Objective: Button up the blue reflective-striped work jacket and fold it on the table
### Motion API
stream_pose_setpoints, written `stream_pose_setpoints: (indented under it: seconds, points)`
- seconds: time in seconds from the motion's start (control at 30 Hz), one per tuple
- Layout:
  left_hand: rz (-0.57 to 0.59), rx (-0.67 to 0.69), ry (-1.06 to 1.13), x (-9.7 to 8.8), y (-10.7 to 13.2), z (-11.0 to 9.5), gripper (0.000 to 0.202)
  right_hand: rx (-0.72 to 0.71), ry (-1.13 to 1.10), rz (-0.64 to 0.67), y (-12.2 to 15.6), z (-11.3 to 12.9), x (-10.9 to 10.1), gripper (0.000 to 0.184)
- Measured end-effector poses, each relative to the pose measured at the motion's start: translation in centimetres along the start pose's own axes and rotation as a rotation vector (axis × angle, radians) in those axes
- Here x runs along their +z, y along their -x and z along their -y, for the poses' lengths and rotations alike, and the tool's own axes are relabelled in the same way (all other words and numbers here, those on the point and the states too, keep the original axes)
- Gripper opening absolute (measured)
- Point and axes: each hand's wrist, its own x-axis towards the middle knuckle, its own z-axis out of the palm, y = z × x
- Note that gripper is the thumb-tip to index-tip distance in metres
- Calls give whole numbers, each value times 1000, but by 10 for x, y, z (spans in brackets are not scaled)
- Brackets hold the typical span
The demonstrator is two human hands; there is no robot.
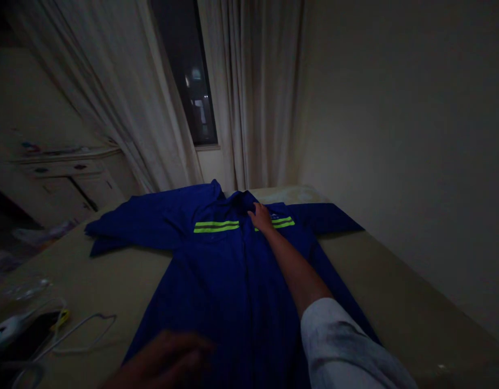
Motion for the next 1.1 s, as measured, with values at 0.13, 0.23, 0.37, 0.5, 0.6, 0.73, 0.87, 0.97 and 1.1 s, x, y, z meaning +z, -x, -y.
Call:
stream_pose_setpoints:
  seconds: [0.13, 0.23, 0.37, 0.5, 0.6, 0.73, 0.87, 0.97, 1.1]
  points:
    - [-322, 192, -528, -31, -82, 26, 47, 70, -47, 9, -39, 2, -2, 85]
    - [-301, 261, -707, -33, -102, 49, 49, 214, -93, 5, -68, 4, 2, 89]
    - [-239, 233, -733, -29, -98, 58, 50, 356, -136, 15, -95, 6, 11, 92]
    - [-218, 218, -706, -31, -97, 53, 52, 353, -161, 40, -107, 13, 9, 78]
    - [-223, 220, -683, -32, -98, 51, 51, 258, -164, 17, -101, 13, -9, 51]
    - [-239, 219, -652, -31, -100, 51, 49, -64, -241, 144, -60, -4, -50, 30]
    - [-262, 218, -626, -31, -102, 50, 47, -352, -173, 569, 3, -9, -69, 30]
    - [-290, 230, -615, -30, -102, 49, 46, -370, -78, 331, 37, 10, -53, 44]
    - [-365, 239, -455, -27, -98, 51, 44, -353, 82, 352, 68, 41, -17, 61]
